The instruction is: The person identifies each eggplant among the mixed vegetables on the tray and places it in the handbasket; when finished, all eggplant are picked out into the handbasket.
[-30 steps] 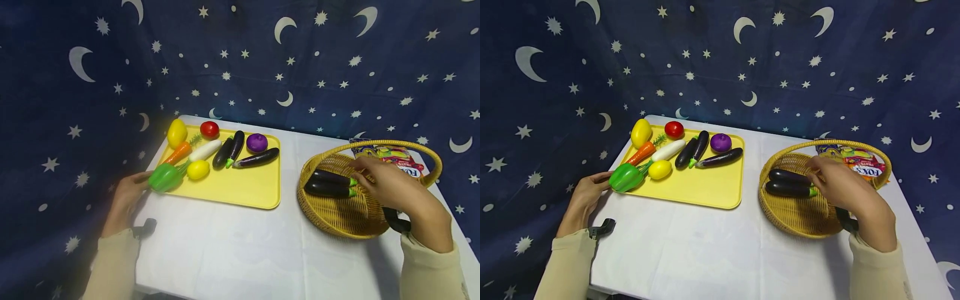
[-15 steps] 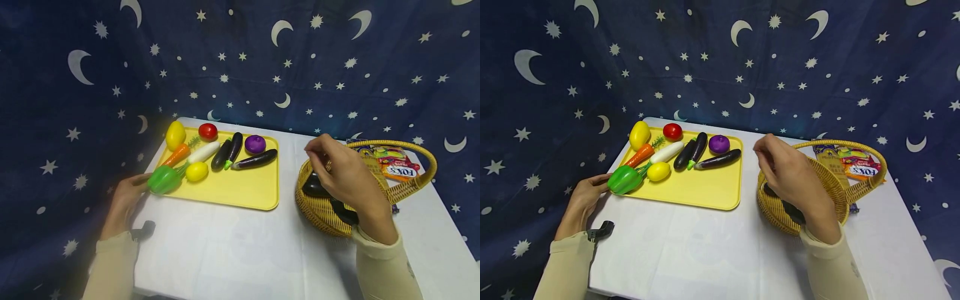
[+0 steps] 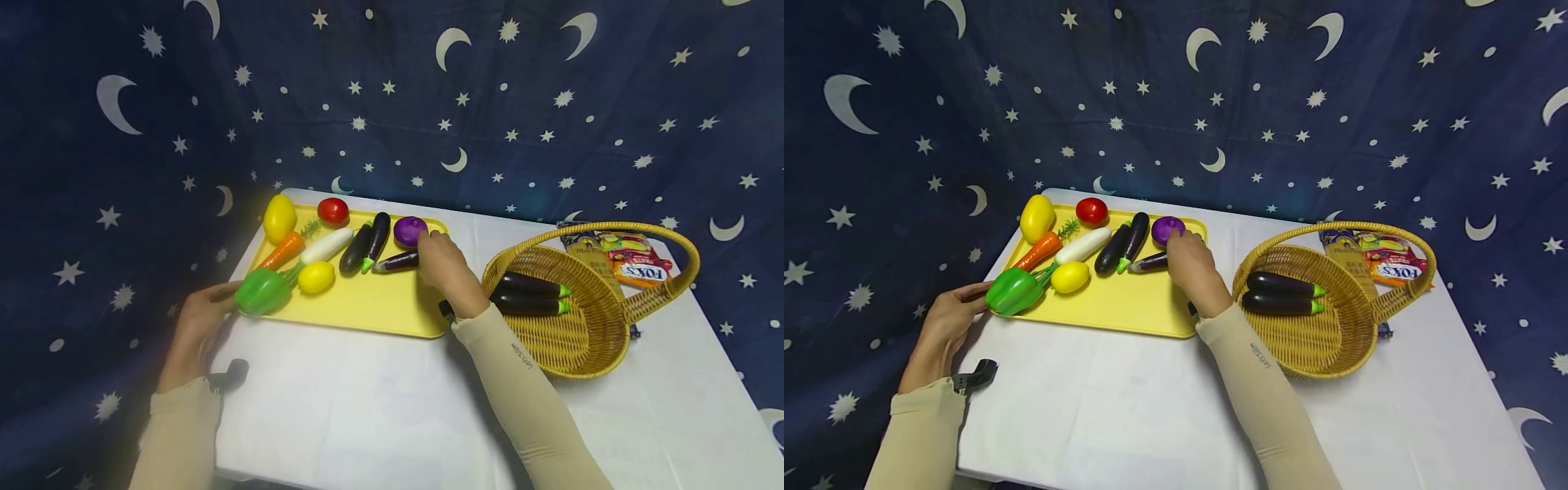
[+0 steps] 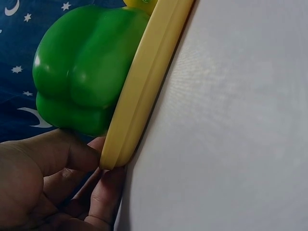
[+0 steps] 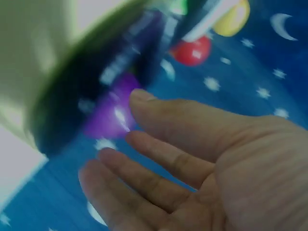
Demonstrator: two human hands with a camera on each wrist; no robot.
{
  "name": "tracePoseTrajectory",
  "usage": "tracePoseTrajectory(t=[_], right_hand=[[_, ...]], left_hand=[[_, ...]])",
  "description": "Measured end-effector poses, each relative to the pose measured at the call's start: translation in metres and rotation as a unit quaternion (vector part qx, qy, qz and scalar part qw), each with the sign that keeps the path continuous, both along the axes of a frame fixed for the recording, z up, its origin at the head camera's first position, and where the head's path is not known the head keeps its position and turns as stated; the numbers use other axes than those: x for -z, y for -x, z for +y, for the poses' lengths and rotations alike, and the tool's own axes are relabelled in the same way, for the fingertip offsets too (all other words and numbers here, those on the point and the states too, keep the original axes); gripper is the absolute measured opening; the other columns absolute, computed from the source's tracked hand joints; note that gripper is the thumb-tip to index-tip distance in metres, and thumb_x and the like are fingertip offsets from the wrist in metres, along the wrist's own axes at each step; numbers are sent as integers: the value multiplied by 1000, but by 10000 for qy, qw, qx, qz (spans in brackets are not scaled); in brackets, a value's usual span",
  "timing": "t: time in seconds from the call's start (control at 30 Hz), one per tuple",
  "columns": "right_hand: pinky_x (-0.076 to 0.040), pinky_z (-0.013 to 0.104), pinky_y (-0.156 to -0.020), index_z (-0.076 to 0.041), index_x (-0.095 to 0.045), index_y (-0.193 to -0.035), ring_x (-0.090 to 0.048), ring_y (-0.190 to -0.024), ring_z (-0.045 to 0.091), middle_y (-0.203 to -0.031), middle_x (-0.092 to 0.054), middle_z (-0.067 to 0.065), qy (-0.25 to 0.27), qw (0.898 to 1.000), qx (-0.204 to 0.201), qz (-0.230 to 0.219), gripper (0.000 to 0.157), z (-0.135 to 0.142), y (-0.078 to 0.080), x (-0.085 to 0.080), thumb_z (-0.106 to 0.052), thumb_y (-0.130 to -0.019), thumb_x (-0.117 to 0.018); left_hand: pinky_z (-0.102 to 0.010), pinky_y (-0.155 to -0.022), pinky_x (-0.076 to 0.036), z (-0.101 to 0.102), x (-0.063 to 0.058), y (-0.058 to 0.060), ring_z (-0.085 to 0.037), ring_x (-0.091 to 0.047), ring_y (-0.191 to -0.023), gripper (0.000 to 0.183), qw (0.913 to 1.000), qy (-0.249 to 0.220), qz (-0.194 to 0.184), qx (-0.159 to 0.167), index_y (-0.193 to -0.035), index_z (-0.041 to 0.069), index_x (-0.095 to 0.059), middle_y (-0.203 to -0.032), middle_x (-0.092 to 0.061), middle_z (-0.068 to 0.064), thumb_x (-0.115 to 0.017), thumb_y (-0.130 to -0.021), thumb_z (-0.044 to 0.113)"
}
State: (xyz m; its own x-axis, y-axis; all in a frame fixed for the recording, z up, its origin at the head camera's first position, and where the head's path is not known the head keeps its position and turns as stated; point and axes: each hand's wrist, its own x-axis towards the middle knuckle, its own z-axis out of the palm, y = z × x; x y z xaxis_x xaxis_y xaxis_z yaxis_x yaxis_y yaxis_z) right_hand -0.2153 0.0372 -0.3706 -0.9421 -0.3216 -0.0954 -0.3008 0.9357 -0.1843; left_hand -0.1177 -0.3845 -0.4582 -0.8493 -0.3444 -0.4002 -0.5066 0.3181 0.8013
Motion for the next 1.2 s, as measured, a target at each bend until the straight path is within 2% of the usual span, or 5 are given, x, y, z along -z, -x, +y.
tracePoseTrajectory(t=[0.2, 0.4, 0.83, 1.0, 1.2], right_hand=[[-59, 52, -98, 9, -62, -133, -65, -117, 40, -125, -66, 25, -228, 9982, 385, -390, 41, -7, 22, 16, -2, -93, -67], [-56, 51, -106, 8, -60, -138, -61, -124, 39, -133, -63, 25, -280, 9976, 293, -553, 46, -2, 30, 21, 1, -94, -68], [-54, 52, -105, 2, -61, -138, -54, -129, 42, -136, -61, 26, -927, 9957, -18, 66, 43, -1, 33, 33, 1, -95, -68], [-50, 57, -109, -4, -56, -145, -57, -126, 45, -144, -56, 26, -813, 9967, 35, 8, 52, 0, 35, 37, 3, -95, -70], [-53, 60, -107, -4, -49, -149, -59, -125, 47, -149, -49, 29, -642, 9979, -97, 12, 57, 4, 35, 41, 9, -96, -66]], left_hand=[[-63, -132, -22, -1, 2, 3, -45, -23, -164, 57, 10000, 20, 39, 47, -157, 13, -52, -175, -32, -16, -68, -104, 27], [-65, -132, -21, -2, 1, 5, -46, -22, -164, 58, 10000, -3, 46, 77, -157, 13, -52, -176, -29, -17, -69, -103, 27], [-66, -131, -22, -5, 2, 1, -45, -25, -163, 62, 9998, 118, -135, 99, -158, 16, -53, -174, -34, -16, -71, -102, 36], [-64, -131, -24, -8, 6, 2, -45, -25, -163, 58, 9998, 78, 50, 152, -157, 13, -53, -174, -34, -18, -69, -103, 27], [-64, -132, -22, -8, 5, 3, -45, -23, -163, 58, 9998, 44, -4, 188, -157, 14, -53, -174, -34, -18, -68, -102, 26]])
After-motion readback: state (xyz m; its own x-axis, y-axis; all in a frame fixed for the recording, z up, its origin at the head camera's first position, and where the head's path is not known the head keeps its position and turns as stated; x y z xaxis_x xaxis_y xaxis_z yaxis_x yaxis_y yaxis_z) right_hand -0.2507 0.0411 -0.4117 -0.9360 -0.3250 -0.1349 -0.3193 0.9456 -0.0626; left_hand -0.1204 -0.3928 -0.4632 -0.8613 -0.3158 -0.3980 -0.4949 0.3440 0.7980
